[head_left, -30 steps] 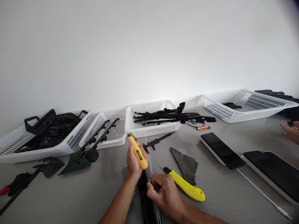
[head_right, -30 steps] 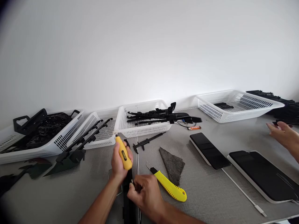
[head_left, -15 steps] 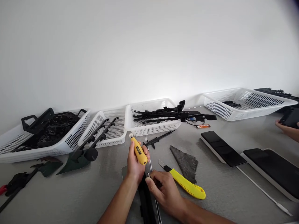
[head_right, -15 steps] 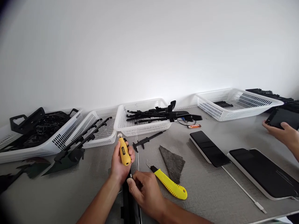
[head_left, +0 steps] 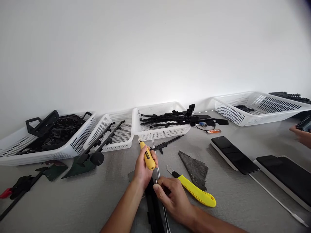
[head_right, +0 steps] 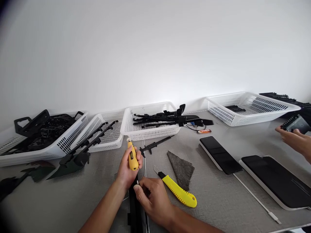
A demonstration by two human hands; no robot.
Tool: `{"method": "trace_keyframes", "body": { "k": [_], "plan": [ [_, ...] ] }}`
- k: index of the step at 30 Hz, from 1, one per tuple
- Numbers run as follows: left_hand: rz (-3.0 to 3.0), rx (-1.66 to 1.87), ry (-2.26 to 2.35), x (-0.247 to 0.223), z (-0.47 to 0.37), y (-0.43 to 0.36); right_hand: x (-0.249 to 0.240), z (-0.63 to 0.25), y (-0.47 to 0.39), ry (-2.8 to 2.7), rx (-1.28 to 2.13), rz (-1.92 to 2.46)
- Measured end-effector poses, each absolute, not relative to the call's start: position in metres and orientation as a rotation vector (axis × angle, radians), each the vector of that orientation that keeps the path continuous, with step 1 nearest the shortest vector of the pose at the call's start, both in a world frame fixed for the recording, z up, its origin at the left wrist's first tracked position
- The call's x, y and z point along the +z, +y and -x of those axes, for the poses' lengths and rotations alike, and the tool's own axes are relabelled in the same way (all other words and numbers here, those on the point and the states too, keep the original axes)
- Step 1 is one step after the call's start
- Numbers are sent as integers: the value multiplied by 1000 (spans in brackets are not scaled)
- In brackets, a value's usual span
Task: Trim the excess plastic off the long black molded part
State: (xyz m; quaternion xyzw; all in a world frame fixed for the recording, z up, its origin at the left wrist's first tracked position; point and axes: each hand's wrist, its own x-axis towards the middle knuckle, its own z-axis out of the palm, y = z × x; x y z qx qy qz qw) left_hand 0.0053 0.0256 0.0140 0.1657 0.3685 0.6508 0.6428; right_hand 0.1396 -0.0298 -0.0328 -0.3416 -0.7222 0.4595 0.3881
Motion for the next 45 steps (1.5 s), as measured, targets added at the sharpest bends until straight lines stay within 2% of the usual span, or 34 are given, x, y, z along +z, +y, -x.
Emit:
{"method": "trace_keyframes", "body": {
  "k": [26,34,45],
  "plan": [
    [-1028,1403,984,-6,-12,19,-42,-142,-25,-1679,1367,1023],
    [-905,1446,931,-8,-13,20,-41,-142,-25,-1689,1412,1017],
    [-894,1421,917,-9,-15,20,-39,-143,-30,-1835,1289,1001]
  ]
}}
